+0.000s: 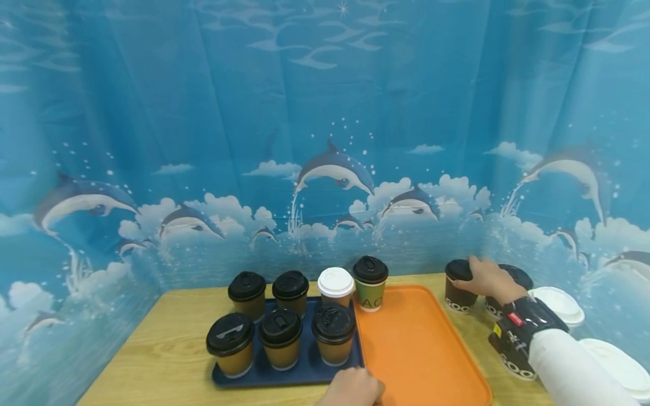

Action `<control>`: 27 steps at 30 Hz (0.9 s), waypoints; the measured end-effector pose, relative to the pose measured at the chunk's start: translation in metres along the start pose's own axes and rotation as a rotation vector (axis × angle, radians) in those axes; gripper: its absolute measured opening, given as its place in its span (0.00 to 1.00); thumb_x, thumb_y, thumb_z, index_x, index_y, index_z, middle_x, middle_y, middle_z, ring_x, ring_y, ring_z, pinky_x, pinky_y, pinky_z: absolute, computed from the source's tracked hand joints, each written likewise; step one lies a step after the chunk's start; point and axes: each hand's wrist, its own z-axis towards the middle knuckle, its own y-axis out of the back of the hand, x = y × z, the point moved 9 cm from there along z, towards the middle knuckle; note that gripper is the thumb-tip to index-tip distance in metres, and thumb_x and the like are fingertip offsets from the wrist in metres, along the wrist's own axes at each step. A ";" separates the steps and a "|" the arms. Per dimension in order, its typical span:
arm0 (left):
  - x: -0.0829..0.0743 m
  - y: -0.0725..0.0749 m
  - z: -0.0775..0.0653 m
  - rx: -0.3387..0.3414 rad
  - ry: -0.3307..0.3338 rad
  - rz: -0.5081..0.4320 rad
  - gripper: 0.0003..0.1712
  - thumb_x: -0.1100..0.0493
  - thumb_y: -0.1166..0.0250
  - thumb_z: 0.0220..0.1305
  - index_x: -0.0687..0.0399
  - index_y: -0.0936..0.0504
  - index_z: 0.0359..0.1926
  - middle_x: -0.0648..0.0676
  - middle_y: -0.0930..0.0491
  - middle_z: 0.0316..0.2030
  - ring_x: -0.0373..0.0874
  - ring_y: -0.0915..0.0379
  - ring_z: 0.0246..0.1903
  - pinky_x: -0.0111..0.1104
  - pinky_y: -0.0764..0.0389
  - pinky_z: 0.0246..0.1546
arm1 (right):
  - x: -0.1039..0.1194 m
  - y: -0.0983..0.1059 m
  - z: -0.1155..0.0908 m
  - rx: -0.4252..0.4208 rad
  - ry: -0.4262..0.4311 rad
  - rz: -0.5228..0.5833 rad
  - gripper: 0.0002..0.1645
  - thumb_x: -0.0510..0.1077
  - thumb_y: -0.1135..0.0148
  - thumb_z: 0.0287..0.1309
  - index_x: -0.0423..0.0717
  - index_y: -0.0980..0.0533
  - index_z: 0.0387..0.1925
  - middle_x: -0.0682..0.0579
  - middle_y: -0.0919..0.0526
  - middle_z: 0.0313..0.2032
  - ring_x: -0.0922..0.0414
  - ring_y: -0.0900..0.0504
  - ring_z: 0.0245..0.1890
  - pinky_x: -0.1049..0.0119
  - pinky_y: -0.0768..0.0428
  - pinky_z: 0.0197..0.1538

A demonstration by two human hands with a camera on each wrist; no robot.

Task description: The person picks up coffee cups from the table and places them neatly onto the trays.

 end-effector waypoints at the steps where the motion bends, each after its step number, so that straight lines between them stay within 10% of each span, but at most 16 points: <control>1: 0.000 0.000 0.000 -0.001 0.000 -0.003 0.12 0.48 0.38 0.54 0.41 0.23 0.16 0.39 0.30 0.13 0.32 0.33 0.16 0.28 0.33 0.13 | 0.001 0.000 0.000 -0.003 0.001 -0.002 0.62 0.70 0.44 0.51 0.22 0.51 0.64 0.17 0.49 0.59 0.22 0.44 0.55 0.30 0.37 0.49; 27: 0.003 -0.004 0.001 0.075 0.040 -0.054 0.22 0.42 0.47 0.64 0.43 0.25 0.16 0.41 0.30 0.14 0.35 0.32 0.17 0.31 0.29 0.17 | 0.048 0.021 0.004 -0.263 0.101 -0.024 0.56 0.65 0.36 0.46 0.27 0.42 0.62 0.24 0.32 0.52 0.31 0.29 0.48 0.40 0.25 0.39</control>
